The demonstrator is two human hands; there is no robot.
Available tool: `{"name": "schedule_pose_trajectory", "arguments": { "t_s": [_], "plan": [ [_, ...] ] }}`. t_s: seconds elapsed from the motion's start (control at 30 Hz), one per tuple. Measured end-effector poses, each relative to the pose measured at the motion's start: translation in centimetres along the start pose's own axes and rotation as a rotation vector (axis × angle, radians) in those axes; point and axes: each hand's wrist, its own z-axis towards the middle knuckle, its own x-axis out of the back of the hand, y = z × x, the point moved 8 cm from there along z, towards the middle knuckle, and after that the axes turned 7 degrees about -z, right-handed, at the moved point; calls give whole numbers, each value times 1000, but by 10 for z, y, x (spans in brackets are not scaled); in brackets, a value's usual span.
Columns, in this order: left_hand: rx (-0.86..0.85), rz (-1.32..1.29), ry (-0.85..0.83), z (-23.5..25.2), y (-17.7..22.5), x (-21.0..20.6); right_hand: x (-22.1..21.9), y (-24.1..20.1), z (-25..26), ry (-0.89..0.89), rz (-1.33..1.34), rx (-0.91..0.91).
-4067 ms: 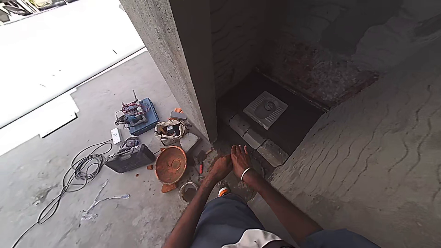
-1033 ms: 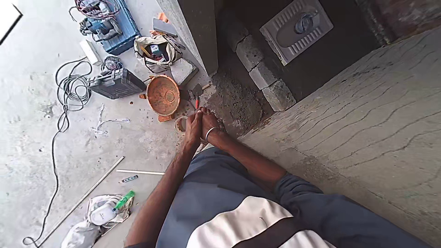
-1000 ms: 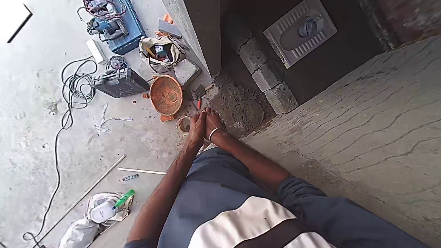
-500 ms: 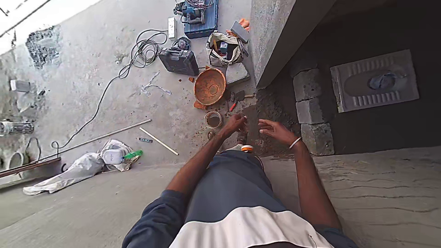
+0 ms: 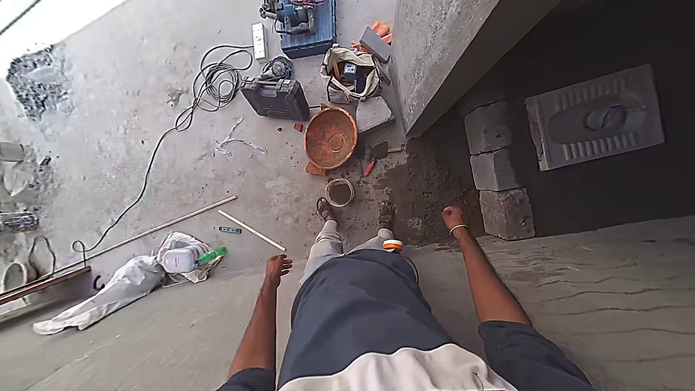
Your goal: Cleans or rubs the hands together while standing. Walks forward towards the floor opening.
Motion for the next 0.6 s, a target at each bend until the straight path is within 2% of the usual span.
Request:
{"name": "schedule_pose_trajectory", "arguments": {
  "t_s": [0.07,0.13,0.23,0.3,0.37,0.5,0.6],
  "plan": [
    [88,34,11,9,-39,22,-40,-31,7,-89,-7,26],
    [145,132,-22,19,-58,35,-74,-73,8,-166,30,36],
    [171,320,-111,56,-54,49,-127,-139,21,-255,57,62],
    [158,366,-170,97,-33,66,-174,-183,36,-313,61,84],
    [83,318,-192,137,16,69,-217,-228,64,-338,89,93],
    [-144,137,-204,183,121,73,-310,-311,125,-407,208,16],
    [-199,160,-295,200,151,57,-374,-347,179,-474,183,-49]
  ]
}}
